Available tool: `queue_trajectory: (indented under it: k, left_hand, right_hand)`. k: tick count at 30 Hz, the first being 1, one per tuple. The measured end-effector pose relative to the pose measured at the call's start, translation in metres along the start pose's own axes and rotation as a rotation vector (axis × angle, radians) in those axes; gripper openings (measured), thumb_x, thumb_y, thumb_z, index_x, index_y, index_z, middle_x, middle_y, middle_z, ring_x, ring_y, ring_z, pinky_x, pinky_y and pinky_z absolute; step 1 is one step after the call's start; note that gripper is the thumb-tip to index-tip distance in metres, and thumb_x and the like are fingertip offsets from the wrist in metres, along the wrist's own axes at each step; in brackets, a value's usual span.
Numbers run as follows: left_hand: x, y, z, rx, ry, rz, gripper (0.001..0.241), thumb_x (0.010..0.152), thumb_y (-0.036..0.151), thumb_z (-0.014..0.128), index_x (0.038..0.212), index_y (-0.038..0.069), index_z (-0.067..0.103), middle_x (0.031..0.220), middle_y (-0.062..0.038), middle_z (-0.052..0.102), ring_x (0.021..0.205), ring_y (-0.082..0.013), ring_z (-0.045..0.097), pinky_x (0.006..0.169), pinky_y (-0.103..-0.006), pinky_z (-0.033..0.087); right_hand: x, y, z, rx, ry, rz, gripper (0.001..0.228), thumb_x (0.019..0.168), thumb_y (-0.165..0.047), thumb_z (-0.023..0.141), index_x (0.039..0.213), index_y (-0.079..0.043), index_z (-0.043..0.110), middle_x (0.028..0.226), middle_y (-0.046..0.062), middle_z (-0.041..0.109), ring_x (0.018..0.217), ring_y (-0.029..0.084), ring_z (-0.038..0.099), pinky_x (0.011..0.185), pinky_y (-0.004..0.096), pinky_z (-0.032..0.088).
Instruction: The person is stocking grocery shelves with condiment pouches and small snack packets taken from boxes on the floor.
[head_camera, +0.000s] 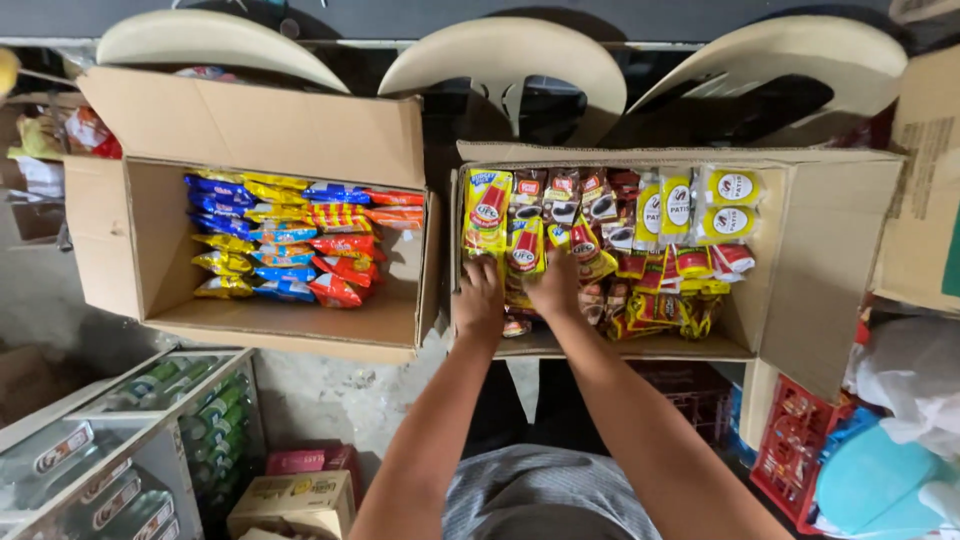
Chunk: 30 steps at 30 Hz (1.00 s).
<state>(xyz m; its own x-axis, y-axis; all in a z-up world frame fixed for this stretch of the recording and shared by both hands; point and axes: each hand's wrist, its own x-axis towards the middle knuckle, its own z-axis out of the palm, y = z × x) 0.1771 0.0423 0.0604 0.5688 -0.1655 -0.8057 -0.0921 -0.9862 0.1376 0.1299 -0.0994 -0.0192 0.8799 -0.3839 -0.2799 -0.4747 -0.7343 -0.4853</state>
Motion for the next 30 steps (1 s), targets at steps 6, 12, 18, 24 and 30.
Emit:
queue_trajectory:
  k: [6,12,18,24,30]
  left_hand:
    - [0.002,-0.021,0.026,-0.071,0.233,0.088,0.092,0.073,0.034,0.086,0.145,0.007,0.036,0.142,-0.019,0.045,0.121,-0.0378,0.060,0.091,-0.0485,0.055]
    - [0.001,-0.038,-0.001,-0.402,0.234,0.165,0.052,0.087,0.025,0.072,0.135,0.012,0.054,0.131,-0.021,0.059,0.110,-0.0447,0.064,0.090,-0.0535,0.052]
    - [0.090,-0.034,0.070,-1.036,0.207,0.305,0.053,0.092,0.042,0.077,0.124,0.005,0.057,0.109,-0.012,0.074,0.100,-0.0217,0.072,0.086,-0.0358,0.057]
    - [-0.012,0.040,-0.083,-1.791,-0.045,0.526,0.019,0.096,0.027,0.072,0.096,0.009,0.064,0.071,0.002,0.059,0.059,-0.0097,0.053,0.051,-0.0286,0.040]
    - [-0.117,0.135,-0.215,-1.300,0.356,0.958,0.019,0.093,0.021,0.075,0.084,0.006,0.068,0.065,0.002,0.061,0.057,-0.0051,0.052,0.050,-0.0255,0.042]
  right_hand:
    - [-0.005,0.033,0.017,0.172,-0.257,0.256,0.033,0.080,-0.028,0.082,0.101,-0.006,0.068,0.095,0.012,0.073,0.091,0.030,0.071,0.085,0.041,0.055]
    - [-0.002,0.021,-0.025,0.157,-0.308,0.062,0.029,0.090,-0.031,0.074,0.105,-0.008,0.064,0.099,0.017,0.070,0.092,0.034,0.067,0.078,0.045,0.051]
    - [-0.015,0.009,-0.091,0.638,-0.443,0.113,0.024,0.093,-0.016,0.066,0.111,-0.008,0.051,0.105,0.009,0.062,0.089,0.018,0.060,0.070,0.040,0.058]
    - [-0.046,-0.075,-0.260,0.689,-0.507,0.269,0.036,0.094,-0.017,0.060,0.125,-0.014,0.042,0.119,0.009,0.063,0.090,0.027,0.054,0.076,0.045,0.046]
    - [-0.055,-0.097,-0.343,0.777,0.016,-0.264,0.057,0.092,-0.016,0.073,0.138,-0.006,0.039,0.126,0.008,0.058,0.118,0.017,0.054,0.101,0.034,0.046]
